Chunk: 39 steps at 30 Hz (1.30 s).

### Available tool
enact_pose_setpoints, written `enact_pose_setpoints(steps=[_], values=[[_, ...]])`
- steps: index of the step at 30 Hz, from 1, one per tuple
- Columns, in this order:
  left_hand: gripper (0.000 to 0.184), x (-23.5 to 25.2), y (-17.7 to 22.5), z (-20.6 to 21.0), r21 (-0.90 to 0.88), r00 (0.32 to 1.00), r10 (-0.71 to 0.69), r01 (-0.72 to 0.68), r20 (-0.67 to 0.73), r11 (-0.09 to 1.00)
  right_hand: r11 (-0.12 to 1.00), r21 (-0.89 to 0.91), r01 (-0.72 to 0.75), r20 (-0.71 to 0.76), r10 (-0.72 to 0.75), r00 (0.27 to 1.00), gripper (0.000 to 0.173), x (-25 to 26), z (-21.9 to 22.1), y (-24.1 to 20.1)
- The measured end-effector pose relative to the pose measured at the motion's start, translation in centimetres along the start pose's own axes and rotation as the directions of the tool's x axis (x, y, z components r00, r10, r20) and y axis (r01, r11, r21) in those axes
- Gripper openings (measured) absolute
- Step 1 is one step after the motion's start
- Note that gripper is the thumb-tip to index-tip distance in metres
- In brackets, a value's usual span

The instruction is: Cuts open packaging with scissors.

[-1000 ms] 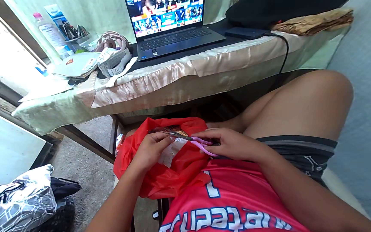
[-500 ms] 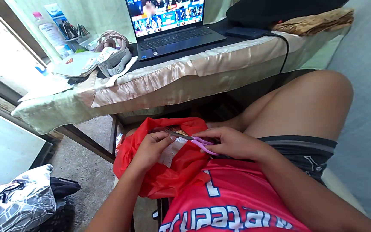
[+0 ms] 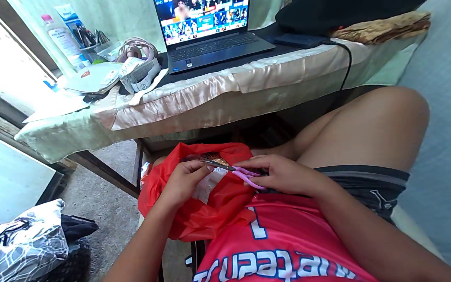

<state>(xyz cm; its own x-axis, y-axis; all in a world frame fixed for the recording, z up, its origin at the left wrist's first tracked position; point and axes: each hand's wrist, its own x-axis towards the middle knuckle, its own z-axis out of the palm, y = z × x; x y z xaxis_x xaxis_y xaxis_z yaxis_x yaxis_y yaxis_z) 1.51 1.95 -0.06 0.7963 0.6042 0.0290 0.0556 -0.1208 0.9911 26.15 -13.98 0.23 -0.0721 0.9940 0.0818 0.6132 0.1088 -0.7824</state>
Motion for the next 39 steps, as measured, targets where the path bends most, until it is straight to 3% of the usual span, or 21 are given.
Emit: enact_pose_setpoints(steps=[7, 15, 32, 39], values=[[0.021, -0.01, 0.10, 0.01, 0.024, 1.000, -0.002, 0.001, 0.018, 1.000, 1.000, -0.017, -0.021, -0.026, 0.021, 0.999, 0.034, 0.00, -0.01, -0.08], [0.017, -0.02, -0.02, 0.04, 0.007, 1.000, 0.014, -0.014, 0.000, 1.000, 0.999, -0.043, 0.006, -0.014, -0.007, 1.000, 0.051, -0.13, 0.28, -0.40], [0.020, -0.01, 0.09, 0.05, 0.030, 1.000, -0.003, 0.002, 0.013, 1.000, 0.997, -0.072, -0.027, -0.041, 0.024, 0.999, 0.035, -0.12, 0.17, -0.18], [0.017, 0.00, 0.02, 0.05, 0.016, 1.000, 0.009, -0.009, 0.003, 1.000, 0.999, -0.039, 0.021, -0.027, -0.022, 0.999, 0.048, -0.20, 0.36, -0.02]])
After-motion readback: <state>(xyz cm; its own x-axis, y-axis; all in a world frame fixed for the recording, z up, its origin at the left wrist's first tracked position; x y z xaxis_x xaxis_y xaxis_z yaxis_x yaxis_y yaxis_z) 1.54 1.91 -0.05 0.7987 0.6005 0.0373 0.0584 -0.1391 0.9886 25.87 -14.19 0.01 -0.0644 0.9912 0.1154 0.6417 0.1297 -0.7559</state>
